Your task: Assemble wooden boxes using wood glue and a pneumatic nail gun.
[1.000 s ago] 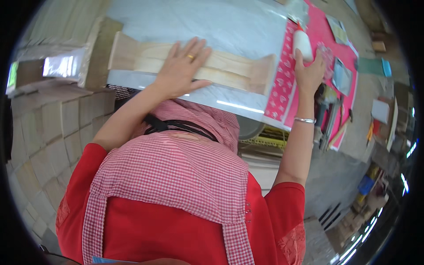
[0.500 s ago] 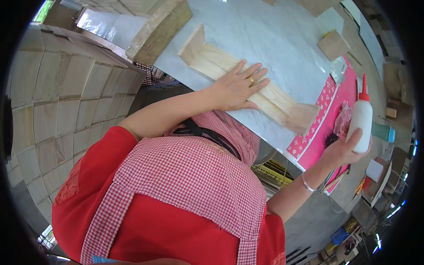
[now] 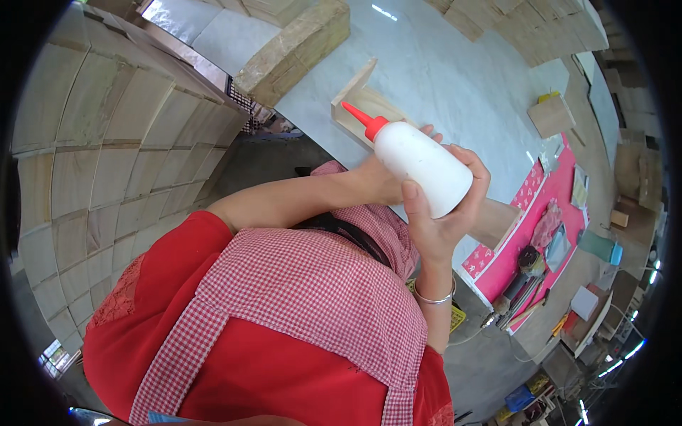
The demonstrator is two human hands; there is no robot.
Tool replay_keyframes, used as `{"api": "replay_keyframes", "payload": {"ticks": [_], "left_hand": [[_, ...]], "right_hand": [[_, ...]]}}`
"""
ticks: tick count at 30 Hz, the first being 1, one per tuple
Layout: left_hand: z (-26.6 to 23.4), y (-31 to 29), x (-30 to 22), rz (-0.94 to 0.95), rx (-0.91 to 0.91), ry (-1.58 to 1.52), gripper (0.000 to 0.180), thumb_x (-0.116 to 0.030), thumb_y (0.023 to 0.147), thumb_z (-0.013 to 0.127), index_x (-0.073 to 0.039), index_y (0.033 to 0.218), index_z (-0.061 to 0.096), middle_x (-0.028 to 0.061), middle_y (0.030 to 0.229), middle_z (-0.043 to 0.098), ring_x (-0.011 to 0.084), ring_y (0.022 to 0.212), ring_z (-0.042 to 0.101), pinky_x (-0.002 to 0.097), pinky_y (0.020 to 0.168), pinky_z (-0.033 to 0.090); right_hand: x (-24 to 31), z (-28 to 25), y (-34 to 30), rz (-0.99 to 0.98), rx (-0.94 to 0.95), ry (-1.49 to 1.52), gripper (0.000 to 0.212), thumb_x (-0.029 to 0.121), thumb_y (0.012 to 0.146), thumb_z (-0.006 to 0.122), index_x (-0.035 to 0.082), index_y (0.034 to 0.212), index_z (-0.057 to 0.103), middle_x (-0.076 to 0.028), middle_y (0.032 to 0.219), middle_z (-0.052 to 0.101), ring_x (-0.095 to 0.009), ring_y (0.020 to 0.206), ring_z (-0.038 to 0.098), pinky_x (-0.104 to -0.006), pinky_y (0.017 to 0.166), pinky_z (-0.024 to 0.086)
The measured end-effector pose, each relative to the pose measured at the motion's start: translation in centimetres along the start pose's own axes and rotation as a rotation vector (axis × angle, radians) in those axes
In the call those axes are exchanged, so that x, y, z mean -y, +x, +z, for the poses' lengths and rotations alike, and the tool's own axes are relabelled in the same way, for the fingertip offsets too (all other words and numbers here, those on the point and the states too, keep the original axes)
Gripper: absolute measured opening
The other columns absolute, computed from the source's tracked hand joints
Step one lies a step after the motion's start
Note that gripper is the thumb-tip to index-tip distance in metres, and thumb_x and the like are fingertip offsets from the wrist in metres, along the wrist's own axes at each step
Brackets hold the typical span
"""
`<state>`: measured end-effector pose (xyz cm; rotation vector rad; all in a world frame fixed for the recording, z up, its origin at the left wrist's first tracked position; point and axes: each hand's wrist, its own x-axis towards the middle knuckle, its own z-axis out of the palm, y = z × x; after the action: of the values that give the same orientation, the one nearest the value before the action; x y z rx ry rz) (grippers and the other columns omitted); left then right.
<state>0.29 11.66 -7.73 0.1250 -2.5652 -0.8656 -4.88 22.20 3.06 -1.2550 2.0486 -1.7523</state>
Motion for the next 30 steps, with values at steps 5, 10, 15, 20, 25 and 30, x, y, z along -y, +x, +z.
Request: {"api": "replay_keyframes", "payload": {"ticks": [5,10,15,20,25,30], "left_hand": [[-1.3,0.2,-0.7,-0.031,-0.021,-0.025,0.059,-0.047,0.087,0.057,-0.021,0.139,0.051,0.0153,0.143,0.051,0.0425,0.137,0.041,0.0653,0.108,0.028],[-1.4,0.2,-1.0,0.031,-0.114,0.084,0.052,-0.045,0.086,0.059,-0.019,0.131,0.056,0.0136,0.134,0.057,0.0387,0.131,0.047,0.0597,0.107,0.034],[-1.8,0.9,-0.7,-0.016,-0.075,-0.177,0.048,-0.042,0.085,0.062,-0.015,0.125,0.057,0.0128,0.126,0.059,0.0334,0.124,0.051,0.0541,0.105,0.039],[0.1,0.3,0.1,-0.043,-0.078,-0.273,0.059,-0.042,0.084,0.063,-0.009,0.132,0.053,0.0156,0.135,0.053,0.0358,0.134,0.041,0.0580,0.113,0.027],[1.6,-0.2,0.8,-0.012,0.011,0.068,0.079,-0.054,0.082,0.065,-0.006,0.142,0.046,0.0180,0.147,0.043,0.0399,0.144,0.026,0.0683,0.113,0.016],[0.2,-0.8,-0.2,0.053,-0.010,0.240,0.084,-0.059,0.082,0.063,-0.005,0.144,0.045,0.0174,0.151,0.039,0.0392,0.146,0.024,0.0684,0.114,0.012]], "right_hand": [[0.3,0.6,0.6,-0.088,0.086,-0.047,0.066,0.017,0.081,0.080,-0.001,0.132,0.041,-0.017,0.123,0.055,-0.026,0.114,0.057,-0.0385,0.100,0.047],[0.3,0.7,1.2,-0.219,0.156,-0.097,0.066,0.010,0.080,0.080,-0.002,0.131,0.041,-0.018,0.124,0.055,-0.026,0.113,0.058,-0.0379,0.098,0.048],[0.7,1.1,2.1,-0.240,0.147,-0.079,0.064,0.006,0.079,0.080,-0.002,0.130,0.042,-0.018,0.123,0.056,-0.026,0.112,0.059,-0.0368,0.097,0.049],[0.6,1.2,3.3,-0.255,0.110,-0.138,0.061,0.006,0.079,0.080,-0.002,0.128,0.045,-0.017,0.122,0.056,-0.025,0.111,0.059,-0.0352,0.095,0.049],[0.1,1.6,4.5,-0.217,0.035,-0.176,0.059,0.008,0.078,0.082,-0.002,0.125,0.049,-0.016,0.120,0.057,-0.023,0.108,0.060,-0.0342,0.091,0.050],[-0.9,2.0,5.5,-0.143,-0.054,-0.149,0.062,0.010,0.075,0.085,-0.002,0.125,0.049,-0.015,0.119,0.057,-0.023,0.105,0.061,-0.0339,0.089,0.051]]}}
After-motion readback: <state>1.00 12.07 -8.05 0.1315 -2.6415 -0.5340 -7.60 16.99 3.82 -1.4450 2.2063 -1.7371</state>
